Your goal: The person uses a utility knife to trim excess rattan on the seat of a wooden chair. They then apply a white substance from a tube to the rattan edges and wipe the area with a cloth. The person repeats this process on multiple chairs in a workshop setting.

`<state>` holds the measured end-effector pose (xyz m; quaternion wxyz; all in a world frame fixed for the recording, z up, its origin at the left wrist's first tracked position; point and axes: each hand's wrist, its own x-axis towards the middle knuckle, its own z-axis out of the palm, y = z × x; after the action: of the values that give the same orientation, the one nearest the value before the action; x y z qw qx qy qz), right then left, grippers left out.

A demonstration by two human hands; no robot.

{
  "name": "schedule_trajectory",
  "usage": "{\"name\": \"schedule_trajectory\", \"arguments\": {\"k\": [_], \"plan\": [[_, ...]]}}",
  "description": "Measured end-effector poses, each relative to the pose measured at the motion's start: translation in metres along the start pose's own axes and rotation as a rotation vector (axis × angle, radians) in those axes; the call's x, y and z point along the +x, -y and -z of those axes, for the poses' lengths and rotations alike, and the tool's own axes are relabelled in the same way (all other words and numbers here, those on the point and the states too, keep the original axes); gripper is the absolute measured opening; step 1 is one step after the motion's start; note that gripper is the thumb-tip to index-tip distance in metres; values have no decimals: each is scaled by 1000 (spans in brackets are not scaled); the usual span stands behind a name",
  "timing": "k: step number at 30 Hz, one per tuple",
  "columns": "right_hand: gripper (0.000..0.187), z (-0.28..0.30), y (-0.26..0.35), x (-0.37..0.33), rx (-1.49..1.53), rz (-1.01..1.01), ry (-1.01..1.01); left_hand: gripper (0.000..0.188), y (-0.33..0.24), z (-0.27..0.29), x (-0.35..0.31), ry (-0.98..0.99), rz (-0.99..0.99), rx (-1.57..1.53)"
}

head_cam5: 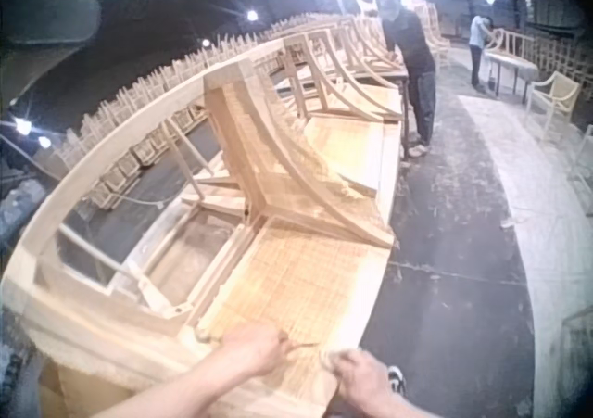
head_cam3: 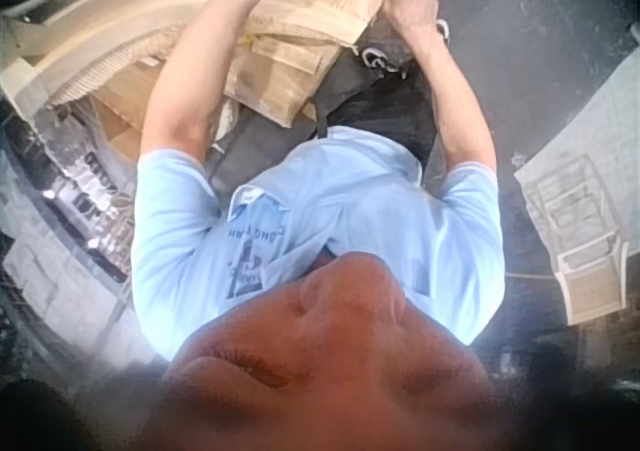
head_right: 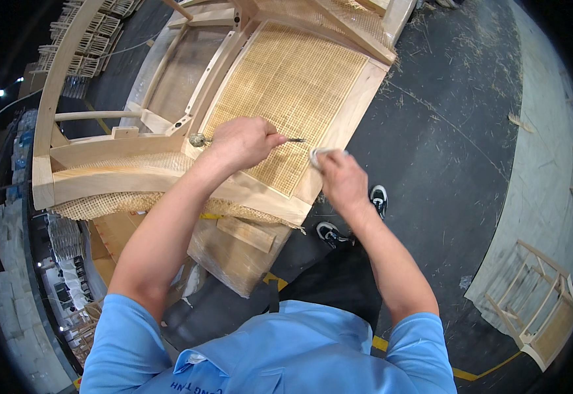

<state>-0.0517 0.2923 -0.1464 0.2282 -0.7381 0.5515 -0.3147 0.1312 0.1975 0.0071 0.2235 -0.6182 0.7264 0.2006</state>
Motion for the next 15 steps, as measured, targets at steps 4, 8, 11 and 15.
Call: {"name": "schedule_trajectory", "arguments": {"k": [4,8,11,15], "plan": [[28,-17,17,-20,-11,14,66,41,4,-3,-6,-24,12,-14],[26,-17,26,-36,59,82,184,42,13,-6,-18,-29,28,-52],[24,-2,0,9,-52,-83,-33,42,9,0,-22,-32,19,-62],[23,-5,-4,25,-46,-130,-148,40,4,1,-22,-52,18,-73]]}}
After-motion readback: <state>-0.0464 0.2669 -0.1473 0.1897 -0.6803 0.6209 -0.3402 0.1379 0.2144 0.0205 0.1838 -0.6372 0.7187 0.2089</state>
